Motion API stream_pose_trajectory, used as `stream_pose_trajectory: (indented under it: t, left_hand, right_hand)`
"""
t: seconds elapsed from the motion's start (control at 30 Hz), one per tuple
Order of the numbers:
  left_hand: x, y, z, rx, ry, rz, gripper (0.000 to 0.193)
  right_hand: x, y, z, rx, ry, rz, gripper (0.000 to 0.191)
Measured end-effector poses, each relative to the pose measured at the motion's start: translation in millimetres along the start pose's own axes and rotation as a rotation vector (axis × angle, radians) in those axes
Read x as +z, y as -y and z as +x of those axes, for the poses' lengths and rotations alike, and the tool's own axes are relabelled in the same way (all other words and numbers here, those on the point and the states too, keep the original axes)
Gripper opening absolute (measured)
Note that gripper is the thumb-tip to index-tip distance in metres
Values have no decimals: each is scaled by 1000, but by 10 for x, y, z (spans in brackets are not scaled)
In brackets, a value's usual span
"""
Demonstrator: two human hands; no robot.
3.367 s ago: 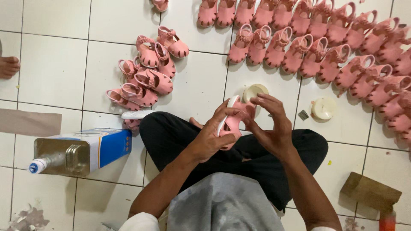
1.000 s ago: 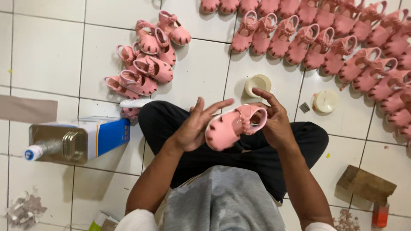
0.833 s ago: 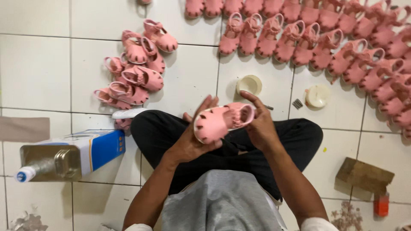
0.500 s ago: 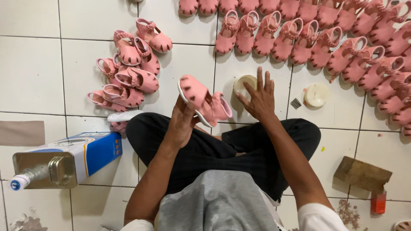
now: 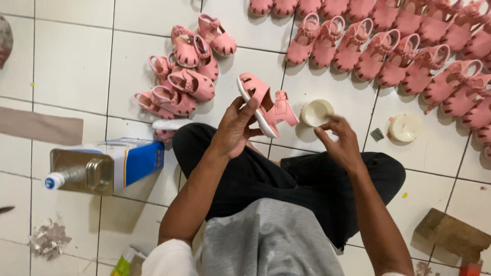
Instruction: The person sits on the floor assembling pink children's sandals, fitting a white sole onto each pink sandal upper and pressing the parts together by hand. Finished sandals are placed in rows on the floor alongside many already completed pairs.
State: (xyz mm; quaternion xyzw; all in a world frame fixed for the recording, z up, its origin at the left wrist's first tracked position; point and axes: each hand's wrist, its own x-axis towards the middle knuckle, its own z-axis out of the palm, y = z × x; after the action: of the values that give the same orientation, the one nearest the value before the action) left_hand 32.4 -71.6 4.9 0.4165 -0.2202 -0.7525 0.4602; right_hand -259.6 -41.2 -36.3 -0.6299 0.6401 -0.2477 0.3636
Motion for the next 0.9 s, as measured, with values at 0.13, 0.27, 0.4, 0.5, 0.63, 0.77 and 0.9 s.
stream_pose_trajectory:
  t: [0.13, 0.27, 0.4, 0.5, 0.63, 0.77, 0.9]
  left_hand:
    - [79, -22, -49, -26, -40, 87, 83]
    - [120, -15, -125, -37, -30, 124, 86]
    - [124, 5, -203, -18, -14, 144, 88]
    - [125, 12, -228, -7, -19, 161, 88]
    - [144, 13, -253, 7, -7, 174, 89]
    - [167, 1, -277, 12, 0, 192, 89]
    - [165, 6, -281, 12, 5, 196, 90]
  right_hand:
    - [-94, 653, -558, -436, -36, -94, 35]
    - [-34, 989, -542, -741, -152, -416, 56]
    - [38, 1043, -490, -715, -146, -524, 56]
    - [82, 1012, -506, -689, -126, -562, 53]
    - [141, 960, -485, -632, -72, -607, 44]
    - [183, 925, -457, -638, -54, -641, 40]
    - [203, 906, -454, -615, -14, -680, 31]
